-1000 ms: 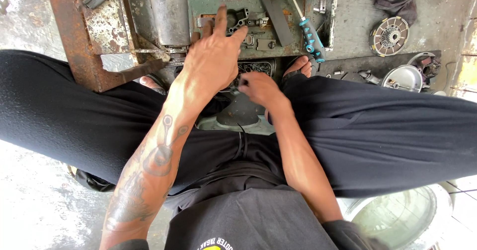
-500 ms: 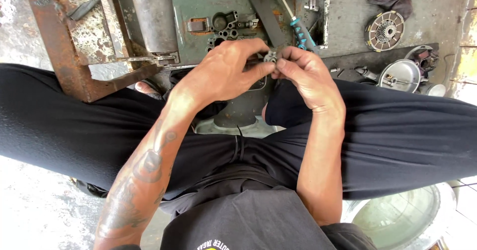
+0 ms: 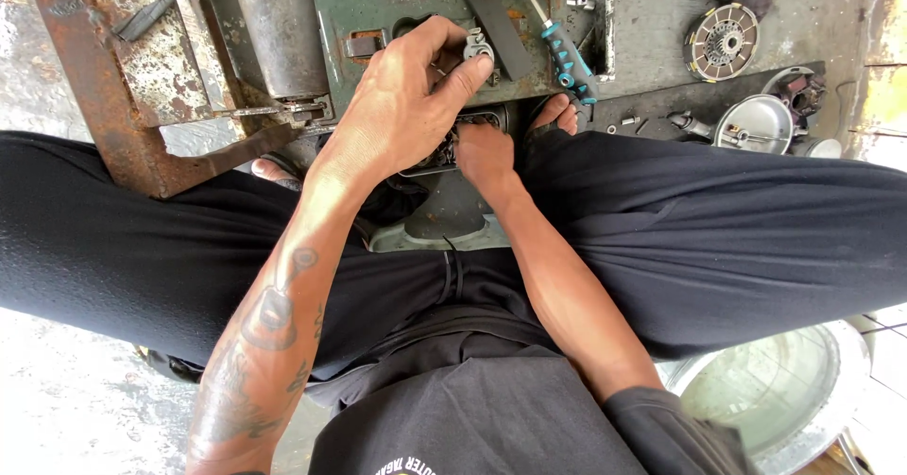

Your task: The recorder is disassembling and inspecting various components of a motorcycle carburetor on a low workbench.

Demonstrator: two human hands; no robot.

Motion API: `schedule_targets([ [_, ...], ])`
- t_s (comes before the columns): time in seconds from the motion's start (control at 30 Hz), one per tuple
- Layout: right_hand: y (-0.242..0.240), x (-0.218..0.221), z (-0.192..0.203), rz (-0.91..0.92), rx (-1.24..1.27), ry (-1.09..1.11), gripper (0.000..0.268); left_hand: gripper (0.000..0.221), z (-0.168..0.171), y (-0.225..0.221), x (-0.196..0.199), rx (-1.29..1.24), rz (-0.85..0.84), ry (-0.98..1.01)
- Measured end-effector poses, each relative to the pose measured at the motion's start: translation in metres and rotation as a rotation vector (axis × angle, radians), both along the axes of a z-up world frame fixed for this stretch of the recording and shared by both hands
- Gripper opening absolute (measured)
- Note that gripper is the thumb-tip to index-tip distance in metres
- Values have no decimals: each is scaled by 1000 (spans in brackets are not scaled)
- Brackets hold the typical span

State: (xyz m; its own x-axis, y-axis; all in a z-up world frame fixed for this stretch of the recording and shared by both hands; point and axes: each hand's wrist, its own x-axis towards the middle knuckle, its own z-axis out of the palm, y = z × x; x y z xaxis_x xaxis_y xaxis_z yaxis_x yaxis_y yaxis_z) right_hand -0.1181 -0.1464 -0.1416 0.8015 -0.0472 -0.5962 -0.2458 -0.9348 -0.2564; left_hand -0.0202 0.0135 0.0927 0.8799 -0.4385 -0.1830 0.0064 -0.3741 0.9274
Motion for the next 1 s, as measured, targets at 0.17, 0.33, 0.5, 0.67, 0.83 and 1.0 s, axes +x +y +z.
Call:
schedule_targets([
  [0.17,1,-1,-17,91,-82,-121,26,37,-4,4,-1,14,26,-42],
  [0.33,8,5,-9,45,-87,236,23,37,-9,4,-1,18,19,-114],
  [0.5,17,-4,-13,304,-194,40,20,38,-11,0,-1,30,7,-40],
  [0.67,17,-11,-52,280,-170,55,19,39,-8,-1,2,42,17,-7],
  [0.83,14,-4,-30,221,-72,101,21,39,-8,1,3,39,24,-78],
  [1.0,11,-4,-21,-35,34,89,18,38,-14,2,3,28,34,-38],
])
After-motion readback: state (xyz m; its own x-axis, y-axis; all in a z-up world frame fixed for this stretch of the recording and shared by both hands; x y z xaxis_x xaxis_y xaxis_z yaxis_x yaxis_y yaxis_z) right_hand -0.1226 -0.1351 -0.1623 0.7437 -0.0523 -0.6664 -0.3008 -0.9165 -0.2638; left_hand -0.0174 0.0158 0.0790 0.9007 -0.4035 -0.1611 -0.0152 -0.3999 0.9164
